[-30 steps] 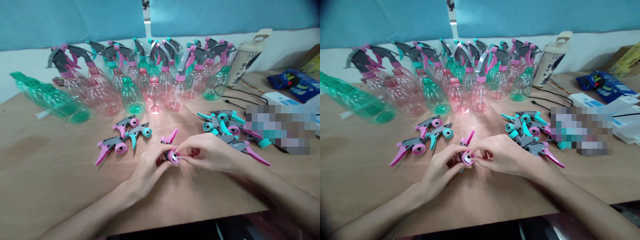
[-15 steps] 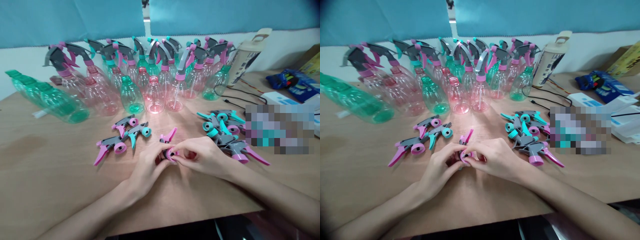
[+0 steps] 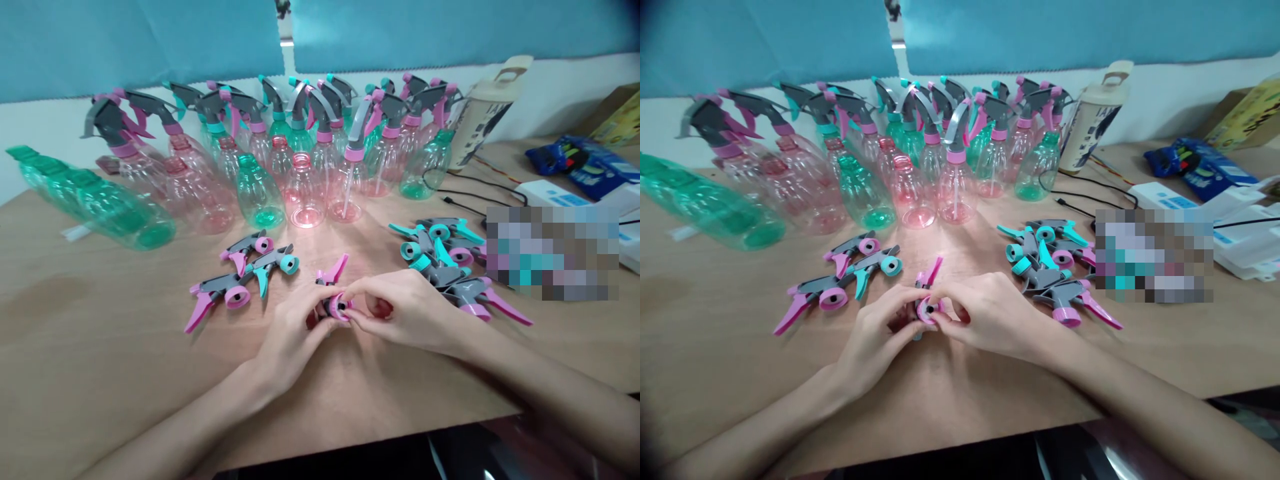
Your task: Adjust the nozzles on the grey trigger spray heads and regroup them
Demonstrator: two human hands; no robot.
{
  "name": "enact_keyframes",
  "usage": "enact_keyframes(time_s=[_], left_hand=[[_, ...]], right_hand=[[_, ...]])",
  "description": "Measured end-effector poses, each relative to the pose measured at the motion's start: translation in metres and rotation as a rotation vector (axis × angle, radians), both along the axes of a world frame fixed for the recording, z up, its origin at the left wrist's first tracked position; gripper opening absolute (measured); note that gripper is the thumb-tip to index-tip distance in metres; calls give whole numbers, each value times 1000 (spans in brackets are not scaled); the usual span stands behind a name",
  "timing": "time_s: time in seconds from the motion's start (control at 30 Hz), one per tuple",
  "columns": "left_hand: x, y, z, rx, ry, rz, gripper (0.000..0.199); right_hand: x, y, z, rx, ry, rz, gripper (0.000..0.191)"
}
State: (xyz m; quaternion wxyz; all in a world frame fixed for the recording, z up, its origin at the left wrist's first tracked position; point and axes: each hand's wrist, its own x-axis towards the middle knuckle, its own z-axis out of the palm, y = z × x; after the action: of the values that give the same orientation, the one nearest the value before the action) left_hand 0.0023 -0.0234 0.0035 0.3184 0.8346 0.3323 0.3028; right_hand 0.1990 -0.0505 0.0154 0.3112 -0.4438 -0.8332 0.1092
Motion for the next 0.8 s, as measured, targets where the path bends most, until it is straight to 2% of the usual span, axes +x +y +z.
enact_keyframes(time_s=[0.1,0.23,0.37,0.47,0.53,0.63,0.8], left_hand=[[1,0,1,-1,4,-8,16],[0,1,1,21,16,-24,23],[-3,4,-1,108,38,-33,25],[-6,6,-2,179,37,-29,24],[-6,7,-3,192,19,-33,23],[-7,7,-3,158,13,-23,25],[-7,3,-1,138,-51,4,26]], right_hand=[[-4,-1,-3,13,26,26,12],[-6,-2,-4,63,27,-3,14],[-1,-2,2,57,-65,-58,16],[1,-1,5,4,-78,-41,16],[1,1,3,-16,-51,-13,16],[-5,1,-3,31,32,15,12],[-17,-4,-10,81,212,-8,14]])
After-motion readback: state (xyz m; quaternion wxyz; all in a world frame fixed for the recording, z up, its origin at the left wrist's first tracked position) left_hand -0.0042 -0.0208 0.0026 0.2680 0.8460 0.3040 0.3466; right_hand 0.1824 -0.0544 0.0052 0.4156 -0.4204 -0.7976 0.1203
